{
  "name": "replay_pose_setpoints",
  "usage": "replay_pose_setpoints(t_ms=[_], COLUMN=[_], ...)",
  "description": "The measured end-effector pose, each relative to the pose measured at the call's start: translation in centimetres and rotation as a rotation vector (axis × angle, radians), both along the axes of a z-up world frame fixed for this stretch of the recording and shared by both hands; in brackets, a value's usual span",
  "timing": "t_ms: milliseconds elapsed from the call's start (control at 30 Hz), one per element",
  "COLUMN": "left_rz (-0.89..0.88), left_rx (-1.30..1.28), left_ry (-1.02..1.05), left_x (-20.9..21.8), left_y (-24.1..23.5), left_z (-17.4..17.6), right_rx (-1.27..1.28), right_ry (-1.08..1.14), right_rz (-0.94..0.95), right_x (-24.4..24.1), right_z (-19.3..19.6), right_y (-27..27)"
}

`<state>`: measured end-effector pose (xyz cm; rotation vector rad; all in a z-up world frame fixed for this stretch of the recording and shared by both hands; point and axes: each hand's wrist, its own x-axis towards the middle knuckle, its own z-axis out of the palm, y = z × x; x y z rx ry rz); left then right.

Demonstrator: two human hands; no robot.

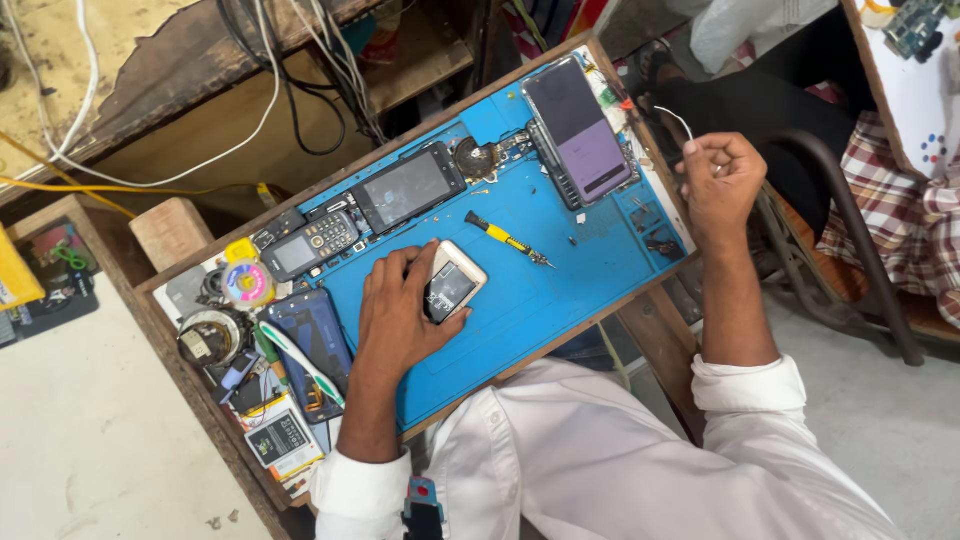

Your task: The person uses a screwdriver to remove screws from a white smartphone, detaches the back cover, and manipulates internal components. They also briefly handle a second smartphone and a SIM card tray.

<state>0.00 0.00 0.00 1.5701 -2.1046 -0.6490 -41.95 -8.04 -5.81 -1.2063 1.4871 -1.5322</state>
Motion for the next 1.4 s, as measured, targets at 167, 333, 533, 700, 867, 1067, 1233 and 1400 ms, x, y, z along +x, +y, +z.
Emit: replay_pose_setpoints(t_ms=[167, 333, 533, 700, 867, 1067, 1233, 1400], left_rz=[0.003, 0.002, -0.006, -0.008, -0.012, -0.013, -0.010, -0.009], left_rx=[-0.007, 0.002, -0.007, -0.001, -0.032, -0.008, 0.004, -0.006], left_ry=[0.004, 0.010, 0.023, 0.016, 0.025, 0.026, 0.033, 0.047], left_x=[0.1, 0.2, 0.3, 0.4, 0.4, 0.6, 0.6, 0.7], left_y=[0.0, 0.0, -0.1, -0.1, 0.0, 0.0, 0.0, 0.1], left_z=[0.0, -0.1, -0.1, -0.4, -0.4, -0.2, 0.0, -0.1], right_rx=[-0.003, -0.007, -0.095, -0.145, 0.043, 0.205, 0.318, 0.373], right_ry=[0.228, 0.575, 0.684, 0.551, 0.443, 0.649, 0.711, 0.762], right_rz=[-0.020, -0.052, -0.072, -0.057, -0.048, -0.015, 0.010, 0.056], right_x=[0.6, 1.3, 0.8, 0.0, 0.7, 1.7, 2.3, 1.9], right_z=[0.2, 0.2, -0.7, -2.0, -0.8, 1.9, 3.0, 3.4], right_y=[-0.1, 0.4, 2.0, 3.0, 2.6, 2.6, 2.8, 3.0])
